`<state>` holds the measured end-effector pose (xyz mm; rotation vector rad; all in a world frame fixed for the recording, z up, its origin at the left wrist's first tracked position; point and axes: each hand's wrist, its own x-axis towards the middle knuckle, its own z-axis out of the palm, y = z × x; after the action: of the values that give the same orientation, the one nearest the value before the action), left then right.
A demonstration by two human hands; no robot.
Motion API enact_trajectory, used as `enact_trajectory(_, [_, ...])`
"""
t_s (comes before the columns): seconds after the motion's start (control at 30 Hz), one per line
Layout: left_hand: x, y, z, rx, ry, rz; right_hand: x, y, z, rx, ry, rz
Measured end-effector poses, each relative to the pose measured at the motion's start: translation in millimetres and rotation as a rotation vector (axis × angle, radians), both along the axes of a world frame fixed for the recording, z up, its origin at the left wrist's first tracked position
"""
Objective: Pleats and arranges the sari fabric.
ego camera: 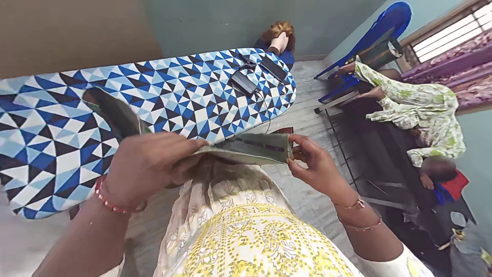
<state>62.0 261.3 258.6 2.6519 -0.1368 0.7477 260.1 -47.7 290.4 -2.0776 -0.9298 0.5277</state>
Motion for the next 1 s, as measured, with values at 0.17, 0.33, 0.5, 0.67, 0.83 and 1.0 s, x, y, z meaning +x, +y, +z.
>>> enact_trajectory(0.17, [51.9,10.0,22.7,0.083,-0.026,-0.146,-18.7,-12.0,4.2,-0.064,-0.082,0.241])
enact_trajectory(0.33, [83.7,4.3,11.1,0.086,0.023,-0.260,-43.2,-23.4,-4.2,-0.070,-0.045,0.298])
enact_trajectory(0.5, [94.4,-2.8,-9.9,0.079,0.074,-0.300,-59.0,-34.7,-13.2,-0.024,-0.024,0.267])
enact_trajectory(0.67, [104.3,-12.5,-17.0,0.080,0.040,-0.329,-66.7,-40.5,-16.1,-0.015,0.015,0.245])
enact_trajectory(0.83, [118.3,-21.2,-20.3,0.059,0.042,-0.334,-65.8,-39.7,-15.7,-0.006,0.010,0.239])
enact_trajectory(1.0, [125.2,-28.4,-21.4,0.036,0.059,-0.336,-63.6,-37.8,-16.7,-0.008,0.003,0.258])
